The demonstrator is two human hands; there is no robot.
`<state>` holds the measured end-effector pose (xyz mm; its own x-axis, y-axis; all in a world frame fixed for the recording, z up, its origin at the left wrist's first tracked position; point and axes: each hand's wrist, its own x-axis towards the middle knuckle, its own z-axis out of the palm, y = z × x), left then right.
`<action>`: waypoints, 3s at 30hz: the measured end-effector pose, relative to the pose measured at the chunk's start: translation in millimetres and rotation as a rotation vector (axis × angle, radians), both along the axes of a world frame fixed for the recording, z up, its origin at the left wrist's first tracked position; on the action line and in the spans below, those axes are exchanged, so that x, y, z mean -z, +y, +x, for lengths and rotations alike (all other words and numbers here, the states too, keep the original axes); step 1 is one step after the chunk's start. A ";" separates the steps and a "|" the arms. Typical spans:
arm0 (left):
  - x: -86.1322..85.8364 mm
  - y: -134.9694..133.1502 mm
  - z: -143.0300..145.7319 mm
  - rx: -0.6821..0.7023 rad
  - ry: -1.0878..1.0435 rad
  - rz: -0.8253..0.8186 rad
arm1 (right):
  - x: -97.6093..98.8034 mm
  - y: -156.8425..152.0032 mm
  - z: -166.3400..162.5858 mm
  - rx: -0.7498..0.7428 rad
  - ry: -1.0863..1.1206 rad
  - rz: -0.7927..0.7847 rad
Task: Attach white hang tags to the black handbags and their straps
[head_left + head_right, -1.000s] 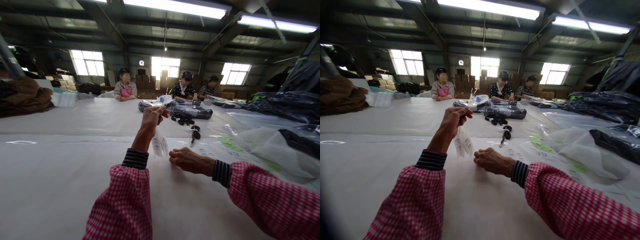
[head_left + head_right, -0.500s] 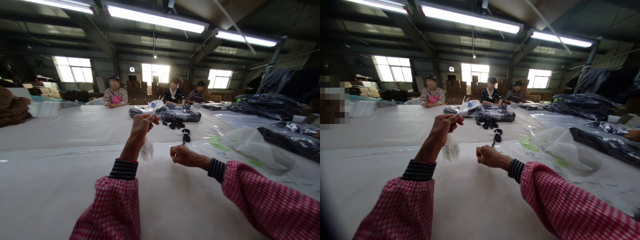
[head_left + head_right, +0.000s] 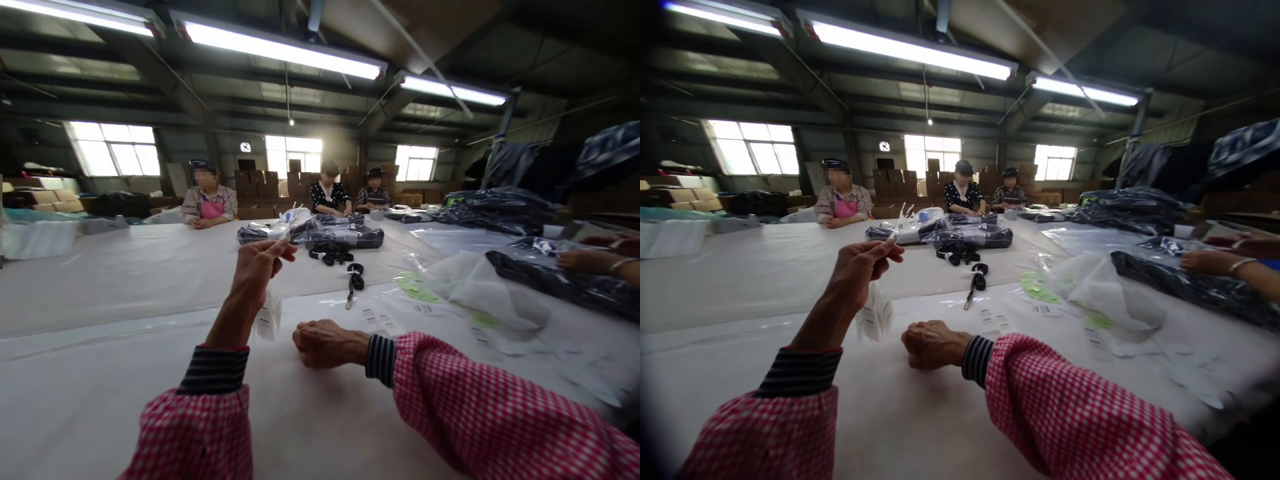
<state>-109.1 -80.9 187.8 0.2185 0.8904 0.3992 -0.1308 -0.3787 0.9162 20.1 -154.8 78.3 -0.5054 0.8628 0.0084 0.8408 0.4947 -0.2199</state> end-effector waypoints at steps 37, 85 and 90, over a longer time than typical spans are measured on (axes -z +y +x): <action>12.8 -3.5 14.2 0.077 0.059 -0.013 | 0.9 -48.2 123.6 0.217 -0.440 0.163; 30.2 -3.8 25.6 0.166 -0.065 -0.268 | -71.4 11.9 49.5 0.590 1.931 0.114; 28.7 -3.2 24.3 0.166 -0.150 -0.316 | -59.7 -1.9 44.9 0.580 1.769 -0.006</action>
<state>-84.8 -84.1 159.1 0.3301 0.9320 0.1495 -0.3080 -0.0434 0.9504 64.9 -156.7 137.9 0.4064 0.9049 0.1268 -0.2959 0.2616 -0.9187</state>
